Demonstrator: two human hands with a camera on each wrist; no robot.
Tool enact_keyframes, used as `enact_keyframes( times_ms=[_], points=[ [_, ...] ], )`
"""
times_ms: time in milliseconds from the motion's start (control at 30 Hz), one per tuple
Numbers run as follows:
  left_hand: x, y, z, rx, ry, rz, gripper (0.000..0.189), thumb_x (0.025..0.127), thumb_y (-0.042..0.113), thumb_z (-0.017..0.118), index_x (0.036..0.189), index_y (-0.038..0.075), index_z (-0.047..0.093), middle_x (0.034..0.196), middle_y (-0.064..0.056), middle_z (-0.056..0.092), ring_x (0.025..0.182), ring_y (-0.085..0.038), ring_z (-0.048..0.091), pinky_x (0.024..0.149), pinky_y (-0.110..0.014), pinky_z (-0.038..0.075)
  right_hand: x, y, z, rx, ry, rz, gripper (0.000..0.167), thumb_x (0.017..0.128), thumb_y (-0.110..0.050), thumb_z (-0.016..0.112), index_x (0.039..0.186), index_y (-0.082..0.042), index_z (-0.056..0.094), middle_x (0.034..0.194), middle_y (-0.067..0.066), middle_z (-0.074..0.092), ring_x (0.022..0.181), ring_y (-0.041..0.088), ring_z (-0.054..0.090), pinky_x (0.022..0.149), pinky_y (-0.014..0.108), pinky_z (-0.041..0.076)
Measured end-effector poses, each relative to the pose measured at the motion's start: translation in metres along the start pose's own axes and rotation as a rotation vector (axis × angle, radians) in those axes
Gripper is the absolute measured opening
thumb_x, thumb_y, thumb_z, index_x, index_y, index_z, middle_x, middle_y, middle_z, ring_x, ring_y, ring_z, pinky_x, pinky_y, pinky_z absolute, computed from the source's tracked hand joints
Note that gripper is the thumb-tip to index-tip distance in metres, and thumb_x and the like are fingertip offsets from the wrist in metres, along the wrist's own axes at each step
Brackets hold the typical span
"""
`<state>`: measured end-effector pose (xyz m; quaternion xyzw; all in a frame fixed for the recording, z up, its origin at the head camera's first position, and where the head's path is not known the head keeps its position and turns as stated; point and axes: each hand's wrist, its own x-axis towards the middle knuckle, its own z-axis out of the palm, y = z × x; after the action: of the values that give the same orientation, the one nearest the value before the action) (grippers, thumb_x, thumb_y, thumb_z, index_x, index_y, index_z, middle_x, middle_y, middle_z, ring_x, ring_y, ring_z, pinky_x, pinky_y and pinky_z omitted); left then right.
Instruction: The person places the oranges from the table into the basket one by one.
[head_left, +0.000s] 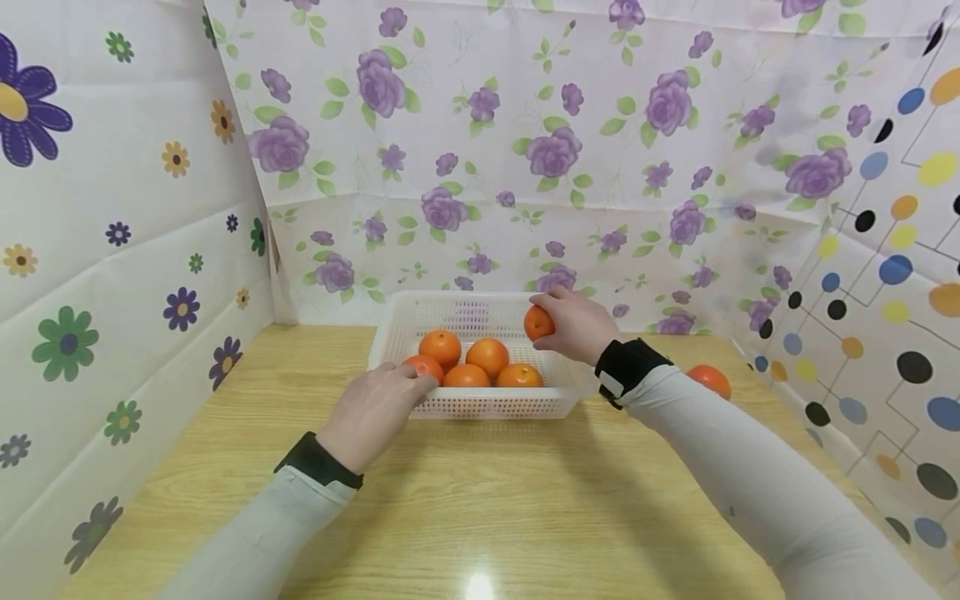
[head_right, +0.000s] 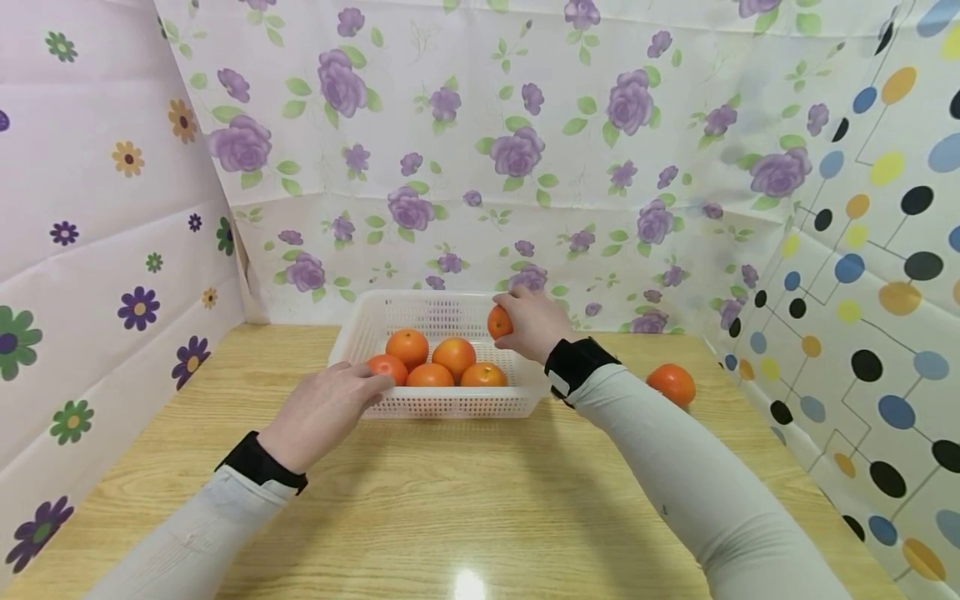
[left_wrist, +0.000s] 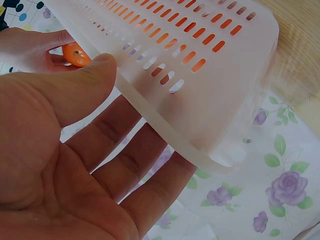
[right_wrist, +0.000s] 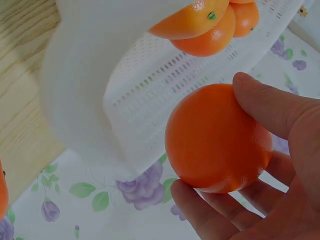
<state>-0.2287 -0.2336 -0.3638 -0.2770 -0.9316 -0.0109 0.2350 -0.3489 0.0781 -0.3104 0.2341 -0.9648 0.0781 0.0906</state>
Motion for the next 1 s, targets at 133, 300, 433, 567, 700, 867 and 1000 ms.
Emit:
enact_keyframes(
  times_ms=[133, 300, 433, 567, 700, 867, 1000],
  points=[
    [0.000, 0.000, 0.000, -0.005, -0.009, -0.007, 0.032, 0.087, -0.006, 0.089, 0.107, 0.017, 0.080, 0.090, 0.000, 0.069, 0.070, -0.021, 0.056, 0.064, -0.034, 0.056, 0.005, -0.002, 0.003, -0.007, -0.003, -0.011, 0.076, 0.090, -0.027, 0.095, 0.155, -0.005, 0.060, 0.149, 0.022, 0.060, 0.126, 0.043, 0.064, 0.102, 0.058, 0.057],
    [0.001, -0.001, 0.000, -0.015, -0.028, -0.012, 0.033, 0.088, -0.008, 0.085, 0.107, 0.018, 0.079, 0.087, 0.000, 0.068, 0.070, -0.022, 0.056, 0.062, -0.033, 0.054, 0.010, -0.003, 0.005, -0.004, -0.025, -0.004, 0.076, 0.091, -0.028, 0.094, 0.155, -0.005, 0.060, 0.150, 0.021, 0.060, 0.125, 0.042, 0.065, 0.100, 0.058, 0.058],
    [0.000, -0.002, 0.000, -0.012, -0.022, -0.008, 0.032, 0.088, -0.007, 0.086, 0.106, 0.018, 0.079, 0.087, 0.001, 0.067, 0.070, -0.021, 0.055, 0.062, -0.033, 0.053, 0.014, -0.004, 0.008, 0.011, -0.048, 0.010, 0.076, 0.092, -0.027, 0.093, 0.157, -0.006, 0.059, 0.151, 0.021, 0.059, 0.124, 0.042, 0.065, 0.100, 0.057, 0.058],
    [0.000, -0.001, 0.000, -0.005, -0.022, -0.011, 0.032, 0.089, -0.006, 0.087, 0.106, 0.019, 0.079, 0.087, 0.002, 0.066, 0.070, -0.021, 0.055, 0.062, -0.032, 0.053, 0.018, -0.005, 0.011, 0.017, -0.068, 0.022, 0.076, 0.093, -0.027, 0.092, 0.157, -0.007, 0.058, 0.151, 0.020, 0.059, 0.123, 0.042, 0.065, 0.099, 0.056, 0.058],
    [0.000, -0.001, 0.000, -0.008, -0.024, -0.012, 0.032, 0.089, -0.006, 0.087, 0.106, 0.019, 0.079, 0.087, 0.002, 0.066, 0.070, -0.021, 0.055, 0.062, -0.032, 0.053, 0.021, -0.004, 0.014, 0.018, -0.075, 0.026, 0.075, 0.093, -0.027, 0.092, 0.157, -0.007, 0.059, 0.149, 0.020, 0.059, 0.121, 0.040, 0.066, 0.099, 0.054, 0.059],
    [0.000, -0.001, 0.000, -0.003, -0.026, -0.014, 0.032, 0.088, -0.005, 0.087, 0.106, 0.020, 0.079, 0.087, 0.002, 0.066, 0.071, -0.021, 0.055, 0.062, -0.032, 0.053, 0.024, -0.007, 0.016, 0.007, -0.087, 0.037, 0.074, 0.092, -0.026, 0.092, 0.156, -0.007, 0.060, 0.148, 0.019, 0.060, 0.119, 0.039, 0.067, 0.098, 0.053, 0.059],
    [0.000, -0.001, 0.000, -0.004, -0.016, -0.009, 0.032, 0.088, -0.005, 0.088, 0.107, 0.019, 0.079, 0.088, 0.002, 0.067, 0.071, -0.021, 0.055, 0.063, -0.032, 0.053, 0.025, -0.010, 0.015, -0.006, -0.104, 0.049, 0.074, 0.093, -0.026, 0.092, 0.156, -0.007, 0.060, 0.149, 0.019, 0.060, 0.123, 0.040, 0.065, 0.100, 0.054, 0.058]
  ],
)
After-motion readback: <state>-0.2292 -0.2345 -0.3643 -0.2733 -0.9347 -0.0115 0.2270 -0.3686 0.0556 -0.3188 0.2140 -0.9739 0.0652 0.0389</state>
